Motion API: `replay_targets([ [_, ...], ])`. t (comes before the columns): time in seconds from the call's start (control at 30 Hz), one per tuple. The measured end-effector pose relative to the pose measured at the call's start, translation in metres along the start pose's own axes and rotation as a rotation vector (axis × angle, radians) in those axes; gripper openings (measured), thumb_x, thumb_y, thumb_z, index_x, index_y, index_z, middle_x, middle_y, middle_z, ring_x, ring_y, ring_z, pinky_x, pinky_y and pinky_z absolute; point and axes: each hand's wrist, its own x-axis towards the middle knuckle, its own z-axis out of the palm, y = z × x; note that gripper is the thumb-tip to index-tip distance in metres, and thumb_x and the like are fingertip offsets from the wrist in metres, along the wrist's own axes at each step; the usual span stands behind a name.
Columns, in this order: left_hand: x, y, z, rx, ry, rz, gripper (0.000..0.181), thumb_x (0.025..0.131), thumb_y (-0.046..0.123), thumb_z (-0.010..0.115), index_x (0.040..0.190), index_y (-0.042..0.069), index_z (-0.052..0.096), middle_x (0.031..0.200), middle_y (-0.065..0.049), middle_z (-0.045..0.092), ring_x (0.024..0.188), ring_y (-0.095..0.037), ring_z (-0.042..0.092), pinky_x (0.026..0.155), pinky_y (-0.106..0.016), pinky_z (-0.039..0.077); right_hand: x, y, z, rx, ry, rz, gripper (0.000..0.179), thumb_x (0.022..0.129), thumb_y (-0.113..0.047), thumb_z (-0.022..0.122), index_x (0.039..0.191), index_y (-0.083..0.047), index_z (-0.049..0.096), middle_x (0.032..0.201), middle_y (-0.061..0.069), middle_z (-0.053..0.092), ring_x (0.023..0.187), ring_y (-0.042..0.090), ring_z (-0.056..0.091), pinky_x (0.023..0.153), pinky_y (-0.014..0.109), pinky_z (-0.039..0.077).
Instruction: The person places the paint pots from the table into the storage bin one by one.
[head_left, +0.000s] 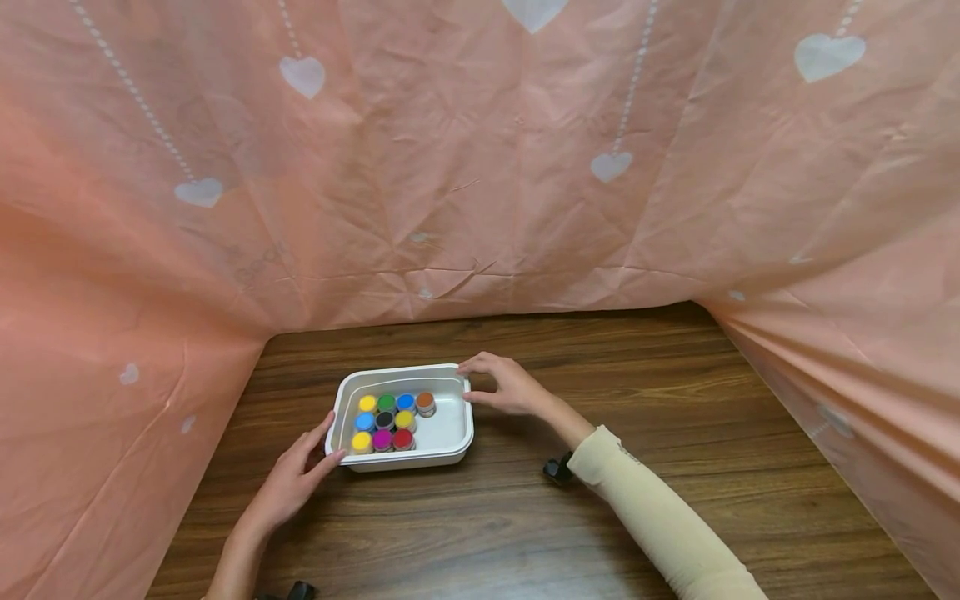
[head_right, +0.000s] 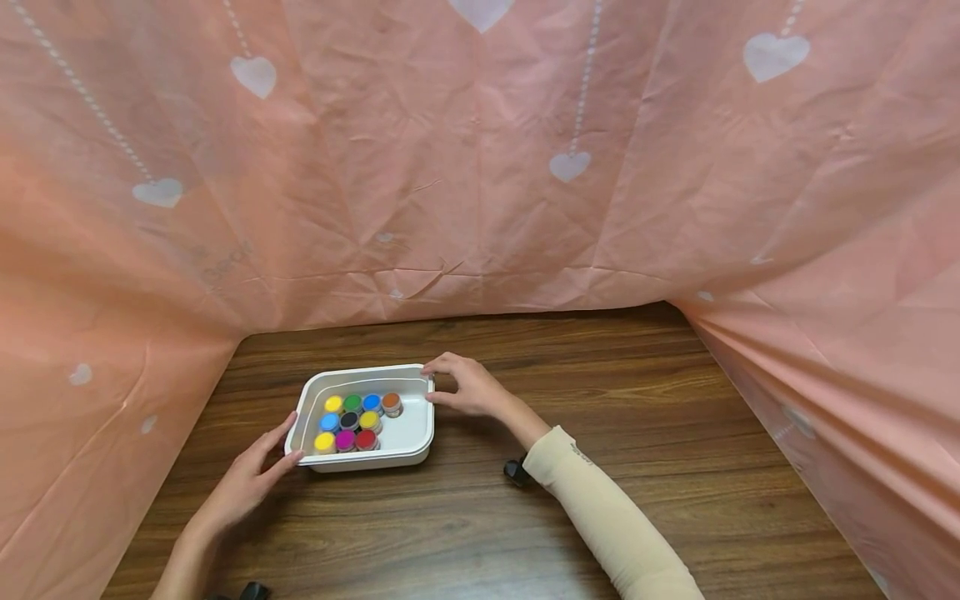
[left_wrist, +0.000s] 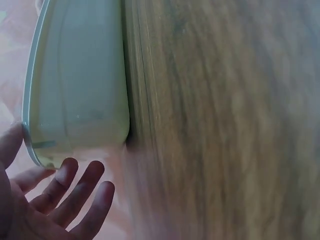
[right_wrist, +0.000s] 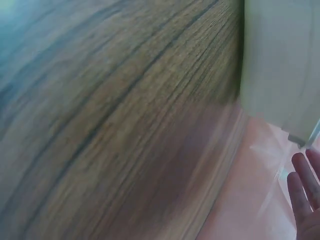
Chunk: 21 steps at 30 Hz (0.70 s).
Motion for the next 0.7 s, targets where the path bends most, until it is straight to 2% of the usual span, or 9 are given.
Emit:
replay_targets([
  [0.1, 0.0, -0.001, -0.005, 0.053, 0.036, 0.02, 0.06, 0.109, 0.037, 0.054, 0.161, 0.015, 0.038, 0.118, -0.008, 0.061, 0.105, -0.018, 0.056, 0.089, -0.035, 0.049, -0.009, 0.003, -0.009, -0.012, 0.005, 0.003, 0.047, 0.095, -0.023, 0.077, 0.139, -0.01, 0.065, 0.135, 0.007, 0.066, 0.128, 0.027, 0.061, 0.109, 0.048, 0.048],
  [0.17, 0.001, -0.002, -0.011, 0.088, 0.056, 0.037, 0.056, 0.11, 0.036, 0.051, 0.161, 0.014, 0.04, 0.112, -0.005, 0.059, 0.1, -0.017, 0.055, 0.085, -0.035, 0.048, -0.017, 0.008, -0.019, -0.039, 0.015, 0.01, 0.049, 0.096, -0.024, 0.076, 0.142, -0.012, 0.063, 0.136, 0.009, 0.065, 0.129, 0.029, 0.061, 0.108, 0.049, 0.048],
  [0.23, 0.004, -0.005, -0.021, 0.122, 0.065, 0.047, 0.057, 0.111, 0.036, 0.05, 0.161, 0.014, 0.038, 0.118, -0.009, 0.06, 0.106, -0.023, 0.06, 0.09, -0.042, 0.05, -0.027, 0.016, -0.032, -0.075, 0.023, 0.033, 0.05, 0.097, -0.026, 0.075, 0.144, -0.014, 0.061, 0.138, 0.009, 0.064, 0.13, 0.03, 0.06, 0.108, 0.05, 0.047],
  [0.3, 0.008, -0.01, -0.031, 0.165, 0.057, 0.039, 0.06, 0.111, 0.041, 0.047, 0.163, 0.016, 0.033, 0.129, -0.016, 0.058, 0.116, -0.035, 0.061, 0.095, -0.055, 0.05, -0.039, 0.025, -0.047, -0.115, 0.032, 0.069, 0.052, 0.098, -0.027, 0.074, 0.146, -0.016, 0.06, 0.14, 0.011, 0.063, 0.13, 0.033, 0.059, 0.108, 0.053, 0.047],
  [0.4, 0.013, -0.019, -0.049, 0.261, 0.053, 0.032, 0.065, 0.11, 0.046, 0.046, 0.166, 0.018, 0.028, 0.146, -0.025, 0.049, 0.131, -0.05, 0.052, 0.099, -0.069, 0.042, -0.06, 0.04, -0.071, -0.183, 0.036, 0.142, 0.055, 0.099, -0.03, 0.072, 0.149, -0.018, 0.056, 0.144, 0.012, 0.059, 0.132, 0.036, 0.057, 0.107, 0.057, 0.046],
  [0.5, 0.019, -0.029, -0.066, 0.408, 0.089, 0.071, 0.067, 0.109, 0.048, 0.048, 0.165, 0.017, 0.028, 0.153, -0.028, 0.044, 0.134, -0.055, 0.045, 0.102, -0.072, 0.035, -0.079, 0.051, -0.098, -0.27, 0.022, 0.212, 0.058, 0.1, -0.032, 0.071, 0.152, -0.018, 0.053, 0.147, 0.016, 0.056, 0.132, 0.04, 0.054, 0.105, 0.062, 0.045],
  [0.63, 0.029, -0.033, -0.091, 0.602, 0.163, 0.155, 0.067, 0.107, 0.048, 0.052, 0.163, 0.017, 0.034, 0.156, -0.023, 0.045, 0.138, -0.05, 0.042, 0.109, -0.068, 0.028, -0.1, 0.06, -0.138, -0.42, 0.006, 0.274, 0.063, 0.099, -0.031, 0.072, 0.155, -0.015, 0.048, 0.15, 0.022, 0.051, 0.134, 0.047, 0.05, 0.105, 0.067, 0.042],
  [0.7, 0.034, -0.031, -0.104, 0.68, 0.191, 0.176, 0.067, 0.106, 0.049, 0.052, 0.163, 0.02, 0.033, 0.16, -0.018, 0.043, 0.142, -0.046, 0.039, 0.115, -0.066, 0.023, -0.108, 0.061, -0.156, -0.502, 0.019, 0.282, 0.066, 0.098, -0.031, 0.073, 0.156, -0.014, 0.047, 0.152, 0.023, 0.05, 0.135, 0.048, 0.048, 0.106, 0.067, 0.04],
])
